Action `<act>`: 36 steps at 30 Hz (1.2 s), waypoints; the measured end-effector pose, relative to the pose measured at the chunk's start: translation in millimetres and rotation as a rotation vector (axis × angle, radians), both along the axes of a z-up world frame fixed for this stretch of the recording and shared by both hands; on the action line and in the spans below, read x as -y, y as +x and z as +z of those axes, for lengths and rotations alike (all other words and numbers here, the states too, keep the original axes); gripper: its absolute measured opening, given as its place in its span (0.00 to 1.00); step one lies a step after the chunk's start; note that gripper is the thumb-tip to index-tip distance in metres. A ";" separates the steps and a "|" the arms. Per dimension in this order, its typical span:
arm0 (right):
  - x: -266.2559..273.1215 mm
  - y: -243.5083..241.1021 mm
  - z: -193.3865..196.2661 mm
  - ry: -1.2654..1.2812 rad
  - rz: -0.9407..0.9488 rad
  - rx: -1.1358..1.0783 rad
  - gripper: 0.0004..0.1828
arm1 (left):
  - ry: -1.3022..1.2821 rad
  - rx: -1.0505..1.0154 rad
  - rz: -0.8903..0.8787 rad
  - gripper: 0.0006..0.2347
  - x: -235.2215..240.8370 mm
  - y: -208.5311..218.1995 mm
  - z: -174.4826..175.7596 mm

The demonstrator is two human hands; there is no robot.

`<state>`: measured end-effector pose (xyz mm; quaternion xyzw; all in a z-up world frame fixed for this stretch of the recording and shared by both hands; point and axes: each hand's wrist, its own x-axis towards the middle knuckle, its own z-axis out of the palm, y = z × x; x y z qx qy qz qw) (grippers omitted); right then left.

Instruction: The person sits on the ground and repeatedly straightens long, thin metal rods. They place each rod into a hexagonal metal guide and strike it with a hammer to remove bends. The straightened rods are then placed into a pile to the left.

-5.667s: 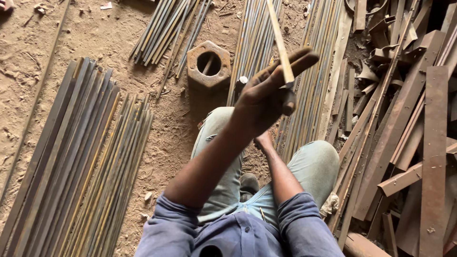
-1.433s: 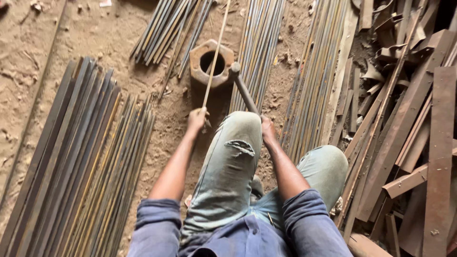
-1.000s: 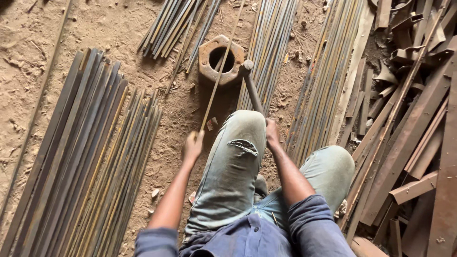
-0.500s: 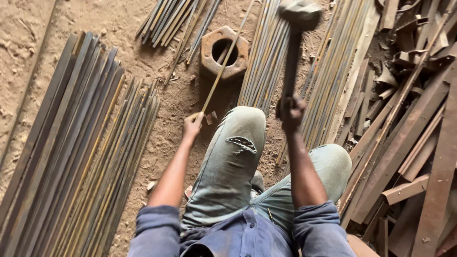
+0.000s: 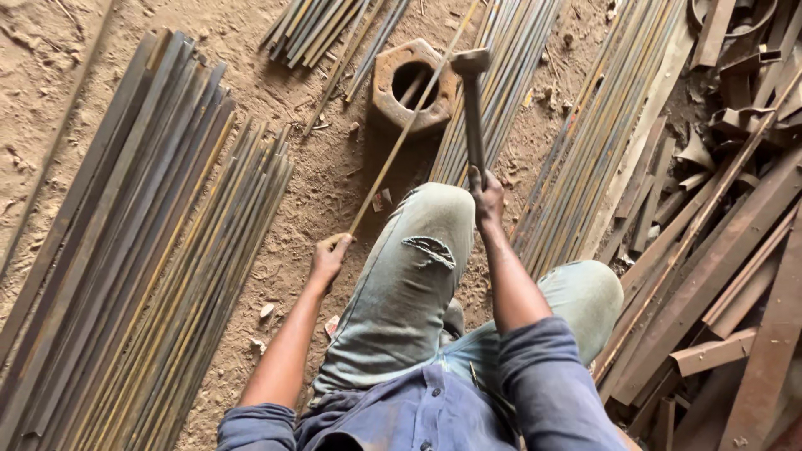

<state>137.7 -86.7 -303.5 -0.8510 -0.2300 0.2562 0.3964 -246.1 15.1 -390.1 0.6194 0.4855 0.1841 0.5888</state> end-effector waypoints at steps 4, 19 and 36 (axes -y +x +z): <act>13.0 0.8 4.3 -0.161 -0.018 -0.027 0.36 | -0.111 -0.113 -0.036 0.14 -15.2 39.4 28.3; 47.4 -35.0 -38.3 -0.073 0.084 -0.091 0.22 | -0.816 0.801 -0.331 0.20 -91.7 241.0 282.8; 34.3 -26.2 -2.6 -0.195 0.007 -0.180 0.25 | -0.837 1.235 -0.341 0.18 -41.1 348.8 332.5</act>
